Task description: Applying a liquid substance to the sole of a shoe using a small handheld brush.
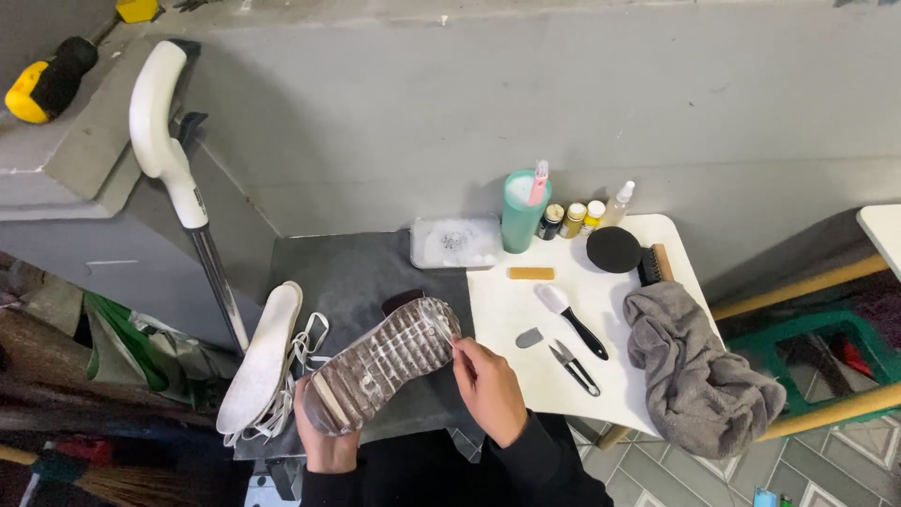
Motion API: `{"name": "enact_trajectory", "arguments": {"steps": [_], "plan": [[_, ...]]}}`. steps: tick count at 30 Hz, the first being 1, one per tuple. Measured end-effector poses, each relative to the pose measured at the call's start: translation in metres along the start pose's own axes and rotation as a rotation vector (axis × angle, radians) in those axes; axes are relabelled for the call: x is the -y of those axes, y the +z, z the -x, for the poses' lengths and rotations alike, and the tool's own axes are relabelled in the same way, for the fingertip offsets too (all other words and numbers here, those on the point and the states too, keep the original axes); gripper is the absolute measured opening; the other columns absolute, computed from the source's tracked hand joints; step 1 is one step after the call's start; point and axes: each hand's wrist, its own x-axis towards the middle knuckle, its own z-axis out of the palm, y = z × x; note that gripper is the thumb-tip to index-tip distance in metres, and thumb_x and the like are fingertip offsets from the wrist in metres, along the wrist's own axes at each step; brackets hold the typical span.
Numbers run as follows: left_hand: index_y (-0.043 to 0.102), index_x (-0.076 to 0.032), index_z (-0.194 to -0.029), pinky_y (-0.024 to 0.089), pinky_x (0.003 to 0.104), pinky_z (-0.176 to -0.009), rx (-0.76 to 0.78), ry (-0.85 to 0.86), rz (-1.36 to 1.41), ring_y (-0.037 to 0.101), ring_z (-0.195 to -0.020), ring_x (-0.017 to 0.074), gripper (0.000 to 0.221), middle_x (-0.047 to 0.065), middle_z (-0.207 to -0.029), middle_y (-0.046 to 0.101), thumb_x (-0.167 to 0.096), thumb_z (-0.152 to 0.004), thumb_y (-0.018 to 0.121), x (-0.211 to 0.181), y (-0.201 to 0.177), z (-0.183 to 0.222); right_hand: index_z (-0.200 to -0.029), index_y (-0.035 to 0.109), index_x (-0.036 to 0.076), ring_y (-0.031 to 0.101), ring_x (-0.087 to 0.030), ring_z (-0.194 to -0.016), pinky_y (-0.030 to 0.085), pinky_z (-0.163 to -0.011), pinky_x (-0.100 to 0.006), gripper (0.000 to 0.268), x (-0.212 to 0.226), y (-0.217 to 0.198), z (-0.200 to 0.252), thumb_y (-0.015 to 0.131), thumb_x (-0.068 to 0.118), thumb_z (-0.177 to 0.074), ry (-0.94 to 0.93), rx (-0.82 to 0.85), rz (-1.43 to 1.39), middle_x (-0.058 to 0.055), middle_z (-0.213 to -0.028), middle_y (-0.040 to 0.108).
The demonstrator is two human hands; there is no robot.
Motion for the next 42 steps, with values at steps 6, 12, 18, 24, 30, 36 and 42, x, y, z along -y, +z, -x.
{"name": "enact_trajectory", "arguments": {"steps": [6, 12, 18, 24, 30, 36, 42], "plan": [[0.056, -0.020, -0.098, 0.048, 0.035, -0.063, 0.025, -0.052, 0.029, 0.063, -0.079, 0.0198, 0.018, 0.004, -0.089, 0.061, -0.035, -0.106, 0.050, -0.009, 0.017, 0.007, -0.106, 0.064, 0.005, 0.062, -0.015, -0.055, 0.045, -0.051, -0.032, 0.011, -0.009, -0.005, 0.017, 0.058, 0.013, -0.102, 0.049, 0.007, -0.039, -0.010, -0.087, 0.076], [0.056, -0.021, -0.106, 0.050, 0.037, -0.073, 0.124, -0.040, 0.046, 0.064, -0.090, 0.0208, 0.016, 0.005, -0.101, 0.063, -0.036, -0.107, 0.050, -0.018, 0.033, 0.011, -0.104, 0.065, 0.006, 0.049, -0.011, -0.051, 0.040, -0.050, -0.030, 0.011, -0.015, -0.011, 0.039, 0.058, 0.014, -0.102, 0.148, 0.033, -0.082, -0.007, -0.080, 0.071], [0.056, -0.023, -0.098, 0.050, 0.037, -0.073, 0.229, -0.055, 0.063, 0.064, -0.085, 0.0198, 0.018, 0.003, -0.093, 0.064, -0.036, -0.109, 0.051, -0.026, 0.052, 0.017, -0.093, 0.059, 0.006, 0.030, -0.010, -0.051, 0.033, -0.051, -0.030, 0.012, -0.013, -0.018, 0.051, 0.057, 0.014, -0.102, 0.204, 0.033, -0.150, -0.008, -0.092, 0.078], [0.058, -0.022, -0.095, 0.051, 0.035, -0.080, 0.275, -0.132, 0.138, 0.066, -0.090, 0.0182, 0.017, 0.002, -0.096, 0.066, -0.030, -0.108, 0.052, -0.036, 0.068, 0.015, -0.093, 0.062, 0.007, 0.030, -0.009, -0.051, 0.032, -0.051, -0.028, 0.012, -0.011, -0.022, 0.058, 0.059, 0.015, -0.102, 0.220, 0.019, -0.157, -0.003, -0.073, 0.068], [0.055, -0.023, -0.084, 0.051, 0.035, -0.074, 0.264, -0.131, 0.103, 0.066, -0.082, 0.0171, 0.025, 0.000, -0.086, 0.066, -0.029, -0.109, 0.052, -0.039, 0.074, 0.014, -0.092, 0.063, 0.008, 0.032, -0.008, -0.050, 0.035, -0.050, -0.027, 0.014, -0.004, -0.020, 0.061, 0.058, 0.017, -0.101, 0.194, -0.011, -0.162, -0.003, -0.083, 0.078], [0.057, -0.019, -0.095, 0.052, 0.038, -0.077, 0.272, -0.124, 0.095, 0.066, -0.086, 0.0205, 0.018, 0.004, -0.090, 0.067, -0.033, -0.108, 0.054, -0.039, 0.069, 0.022, -0.095, 0.065, 0.006, 0.039, -0.007, -0.051, 0.038, -0.049, -0.025, 0.012, 0.011, -0.014, 0.051, 0.058, 0.014, -0.100, 0.141, -0.005, -0.172, -0.004, -0.088, 0.079], [0.065, -0.010, -0.115, 0.052, 0.041, -0.088, 0.213, -0.152, 0.054, 0.068, -0.101, 0.0263, 0.030, 0.011, -0.104, 0.071, -0.033, -0.108, 0.048, -0.037, 0.053, 0.028, -0.098, 0.063, 0.004, 0.039, -0.007, -0.049, 0.038, -0.049, -0.027, 0.010, 0.024, -0.006, 0.029, 0.057, 0.012, -0.100, 0.063, -0.004, -0.139, -0.007, -0.107, 0.083]]}}
